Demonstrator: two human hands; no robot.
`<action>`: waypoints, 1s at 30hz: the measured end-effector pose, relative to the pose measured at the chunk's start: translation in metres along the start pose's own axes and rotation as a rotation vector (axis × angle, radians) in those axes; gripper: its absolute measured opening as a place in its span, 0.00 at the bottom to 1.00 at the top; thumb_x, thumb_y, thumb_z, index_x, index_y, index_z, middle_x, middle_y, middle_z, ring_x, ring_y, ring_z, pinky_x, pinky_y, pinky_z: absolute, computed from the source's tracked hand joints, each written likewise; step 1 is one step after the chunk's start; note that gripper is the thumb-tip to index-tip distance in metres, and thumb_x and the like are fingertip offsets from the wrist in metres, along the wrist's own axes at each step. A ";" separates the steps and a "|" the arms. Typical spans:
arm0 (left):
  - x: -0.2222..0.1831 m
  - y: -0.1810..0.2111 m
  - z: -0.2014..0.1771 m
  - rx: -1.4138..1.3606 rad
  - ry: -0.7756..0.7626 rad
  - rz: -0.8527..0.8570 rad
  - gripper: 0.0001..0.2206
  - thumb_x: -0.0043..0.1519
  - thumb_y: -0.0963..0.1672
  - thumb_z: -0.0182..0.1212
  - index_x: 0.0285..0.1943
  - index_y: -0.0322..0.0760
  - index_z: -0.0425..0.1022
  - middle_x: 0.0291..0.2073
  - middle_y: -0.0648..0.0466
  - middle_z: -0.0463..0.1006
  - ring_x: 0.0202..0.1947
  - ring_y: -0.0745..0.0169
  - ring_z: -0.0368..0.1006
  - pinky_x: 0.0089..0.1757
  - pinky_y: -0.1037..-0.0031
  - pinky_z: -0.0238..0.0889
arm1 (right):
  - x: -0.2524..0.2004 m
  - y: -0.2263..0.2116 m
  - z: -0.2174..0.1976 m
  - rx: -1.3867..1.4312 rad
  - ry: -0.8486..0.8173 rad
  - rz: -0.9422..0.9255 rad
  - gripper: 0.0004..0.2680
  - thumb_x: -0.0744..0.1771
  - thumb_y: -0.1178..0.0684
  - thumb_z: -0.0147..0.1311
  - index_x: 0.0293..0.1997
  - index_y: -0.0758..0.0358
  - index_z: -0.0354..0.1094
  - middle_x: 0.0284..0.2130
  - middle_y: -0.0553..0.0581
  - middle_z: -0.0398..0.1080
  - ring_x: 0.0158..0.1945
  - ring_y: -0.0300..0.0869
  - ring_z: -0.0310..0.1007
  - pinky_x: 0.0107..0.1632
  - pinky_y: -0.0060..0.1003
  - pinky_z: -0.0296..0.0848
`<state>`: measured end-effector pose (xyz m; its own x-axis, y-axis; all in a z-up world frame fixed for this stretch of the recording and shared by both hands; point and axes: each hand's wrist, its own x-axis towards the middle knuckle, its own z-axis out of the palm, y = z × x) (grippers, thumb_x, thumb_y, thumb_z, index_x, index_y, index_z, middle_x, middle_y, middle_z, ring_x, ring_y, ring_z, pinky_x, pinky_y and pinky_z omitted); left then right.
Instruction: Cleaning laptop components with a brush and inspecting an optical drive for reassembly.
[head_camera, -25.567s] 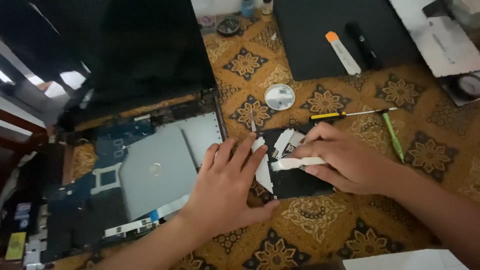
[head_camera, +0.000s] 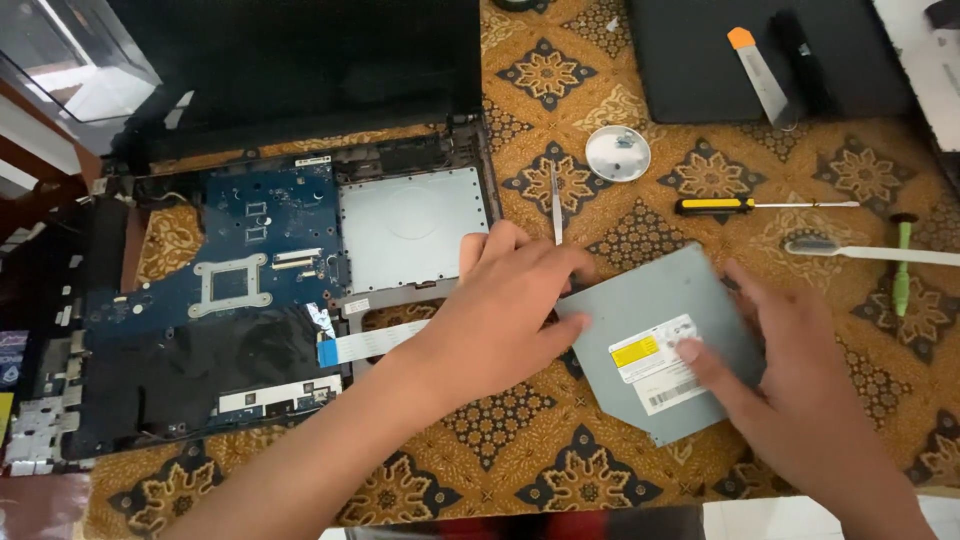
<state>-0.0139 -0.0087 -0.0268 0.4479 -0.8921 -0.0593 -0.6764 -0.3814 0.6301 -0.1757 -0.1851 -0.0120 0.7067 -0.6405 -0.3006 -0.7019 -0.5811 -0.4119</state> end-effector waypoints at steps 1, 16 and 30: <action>0.000 -0.001 0.003 0.037 0.025 0.019 0.15 0.63 0.49 0.60 0.58 0.47 0.73 0.41 0.56 0.79 0.52 0.51 0.60 0.49 0.57 0.47 | -0.001 -0.003 -0.002 -0.014 -0.013 0.068 0.33 0.63 0.38 0.55 0.79 0.46 0.47 0.51 0.59 0.59 0.54 0.49 0.66 0.58 0.50 0.67; -0.014 0.018 0.020 0.302 0.132 0.261 0.57 0.40 0.67 0.75 0.69 0.26 0.62 0.57 0.43 0.66 0.59 0.38 0.59 0.58 0.50 0.49 | -0.018 0.015 -0.011 -0.053 -0.165 0.182 0.44 0.55 0.41 0.74 0.78 0.35 0.43 0.66 0.43 0.59 0.64 0.41 0.68 0.57 0.51 0.78; -0.009 0.030 0.003 -0.139 0.068 0.168 0.48 0.44 0.58 0.73 0.71 0.35 0.56 0.64 0.42 0.65 0.65 0.44 0.60 0.59 0.51 0.46 | -0.017 0.081 0.005 -0.107 0.070 -0.164 0.42 0.52 0.39 0.73 0.74 0.41 0.52 0.65 0.50 0.62 0.66 0.49 0.62 0.55 0.55 0.69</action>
<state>-0.0396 -0.0123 -0.0097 0.3772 -0.9202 0.1046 -0.6595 -0.1876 0.7279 -0.2441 -0.2191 -0.0449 0.8071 -0.5639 -0.1749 -0.5858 -0.7281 -0.3560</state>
